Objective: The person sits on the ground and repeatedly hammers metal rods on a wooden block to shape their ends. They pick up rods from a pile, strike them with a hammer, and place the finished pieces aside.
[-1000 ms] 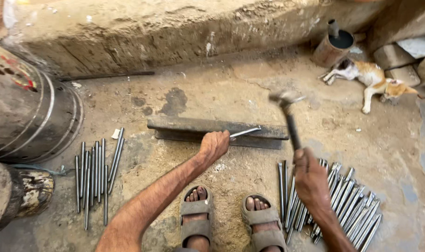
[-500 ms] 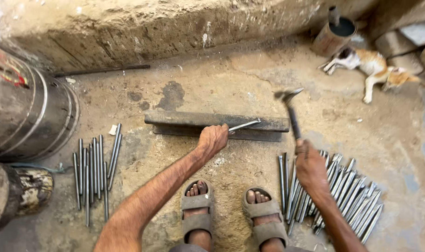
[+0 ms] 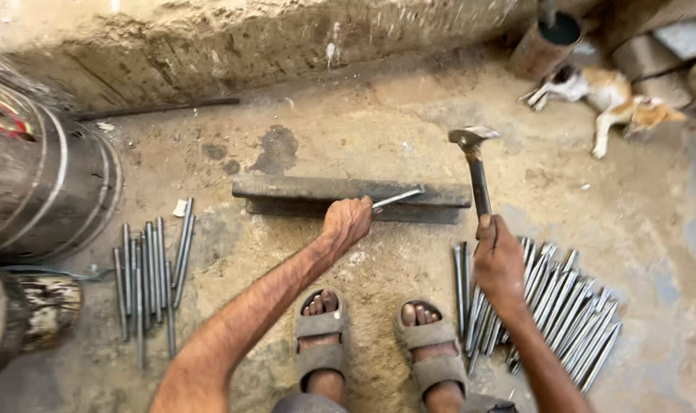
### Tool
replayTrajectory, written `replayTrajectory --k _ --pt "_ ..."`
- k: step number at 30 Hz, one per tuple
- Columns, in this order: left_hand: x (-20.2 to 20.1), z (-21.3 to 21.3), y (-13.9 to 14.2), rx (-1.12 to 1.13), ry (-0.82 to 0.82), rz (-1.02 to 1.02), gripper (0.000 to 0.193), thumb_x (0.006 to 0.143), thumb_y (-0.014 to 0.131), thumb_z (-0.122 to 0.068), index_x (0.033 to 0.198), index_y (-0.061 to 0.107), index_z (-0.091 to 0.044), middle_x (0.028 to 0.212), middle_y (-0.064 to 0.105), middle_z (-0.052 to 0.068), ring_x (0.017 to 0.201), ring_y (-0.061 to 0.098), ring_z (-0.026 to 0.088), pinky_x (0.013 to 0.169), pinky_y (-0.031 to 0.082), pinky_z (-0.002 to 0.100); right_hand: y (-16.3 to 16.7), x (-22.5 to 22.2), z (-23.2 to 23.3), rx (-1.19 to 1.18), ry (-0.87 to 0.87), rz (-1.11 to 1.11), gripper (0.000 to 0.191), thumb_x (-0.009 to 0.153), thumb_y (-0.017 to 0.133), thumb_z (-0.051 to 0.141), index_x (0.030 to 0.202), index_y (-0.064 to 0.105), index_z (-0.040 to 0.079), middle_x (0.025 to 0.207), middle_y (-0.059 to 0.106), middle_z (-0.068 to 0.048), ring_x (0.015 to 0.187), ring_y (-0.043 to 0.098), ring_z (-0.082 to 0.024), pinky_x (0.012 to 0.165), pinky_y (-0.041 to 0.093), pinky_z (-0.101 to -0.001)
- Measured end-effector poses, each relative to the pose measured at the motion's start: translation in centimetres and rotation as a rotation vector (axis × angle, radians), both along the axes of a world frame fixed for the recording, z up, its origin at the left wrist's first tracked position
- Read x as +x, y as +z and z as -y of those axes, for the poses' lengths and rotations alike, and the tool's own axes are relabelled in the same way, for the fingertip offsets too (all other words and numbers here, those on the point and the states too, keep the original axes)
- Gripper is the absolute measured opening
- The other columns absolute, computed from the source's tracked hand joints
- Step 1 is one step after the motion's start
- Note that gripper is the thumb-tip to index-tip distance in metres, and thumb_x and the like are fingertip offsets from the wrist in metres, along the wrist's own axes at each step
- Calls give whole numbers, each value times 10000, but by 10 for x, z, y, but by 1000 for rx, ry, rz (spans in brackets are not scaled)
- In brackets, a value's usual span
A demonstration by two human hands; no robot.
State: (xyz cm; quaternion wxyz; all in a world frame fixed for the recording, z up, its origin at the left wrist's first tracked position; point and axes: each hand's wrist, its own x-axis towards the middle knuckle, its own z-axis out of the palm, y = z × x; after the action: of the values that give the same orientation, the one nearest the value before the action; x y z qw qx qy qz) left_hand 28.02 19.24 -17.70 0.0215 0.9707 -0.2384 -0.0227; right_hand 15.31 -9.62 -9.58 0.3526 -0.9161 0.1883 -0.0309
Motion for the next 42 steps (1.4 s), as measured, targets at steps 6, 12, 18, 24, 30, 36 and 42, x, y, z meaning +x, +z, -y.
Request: replayTrajectory --k 6,12,18,24,30,36,42 --pt "18 -7 -4 -51 -46 53 319 1037 521 -299 826 629 -85 633 662 100 524 659 244 449 517 420 -23 7 -24 -180 160 -202 522 1094 353 446 1080 648 16 871 681 -355 827 629 -583 792 497 -656" --pt "-30 -31 5 -412 -255 -52 279 1080 466 -305 1010 579 -60 574 562 62 417 455 164 342 373 361 -25 -4 -11 -96 107 -156 509 1073 378 437 1062 663 16 987 676 -346 953 628 -569 854 497 -643" --pt "-89 -29 1 -812 -325 -25 487 1128 362 -478 866 583 -132 530 451 -19 378 353 70 285 327 267 -12 6 -9 -83 82 -276 527 1086 336 475 1169 612 33 824 696 -353 822 659 -570 752 532 -656" --pt "-91 -22 15 -907 -336 -64 573 1135 318 -528 847 589 -114 536 459 -40 388 391 72 311 379 271 -6 16 -12 -6 38 -386 603 1080 257 517 1230 589 38 609 695 -177 510 730 -345 445 600 -508" --pt "-94 -14 24 -911 -329 -86 580 1148 327 -537 844 581 -114 544 464 -54 406 416 59 338 397 274 -30 15 -1 -41 58 -321 634 1081 270 536 1221 610 19 613 688 -162 522 704 -316 470 592 -490" --pt "-68 1 32 -565 49 -311 448 1112 328 -465 965 543 -100 534 434 -24 361 343 97 267 339 337 -39 15 14 -19 89 -190 614 1069 296 535 1154 615 17 616 674 -161 511 694 -329 465 562 -517" --pt "-28 18 34 -218 145 -51 354 1077 495 -380 947 568 -58 606 631 91 504 604 244 421 474 427 -20 10 19 24 83 -369 533 1075 294 501 1211 578 71 561 652 -126 409 604 -261 384 486 -466"
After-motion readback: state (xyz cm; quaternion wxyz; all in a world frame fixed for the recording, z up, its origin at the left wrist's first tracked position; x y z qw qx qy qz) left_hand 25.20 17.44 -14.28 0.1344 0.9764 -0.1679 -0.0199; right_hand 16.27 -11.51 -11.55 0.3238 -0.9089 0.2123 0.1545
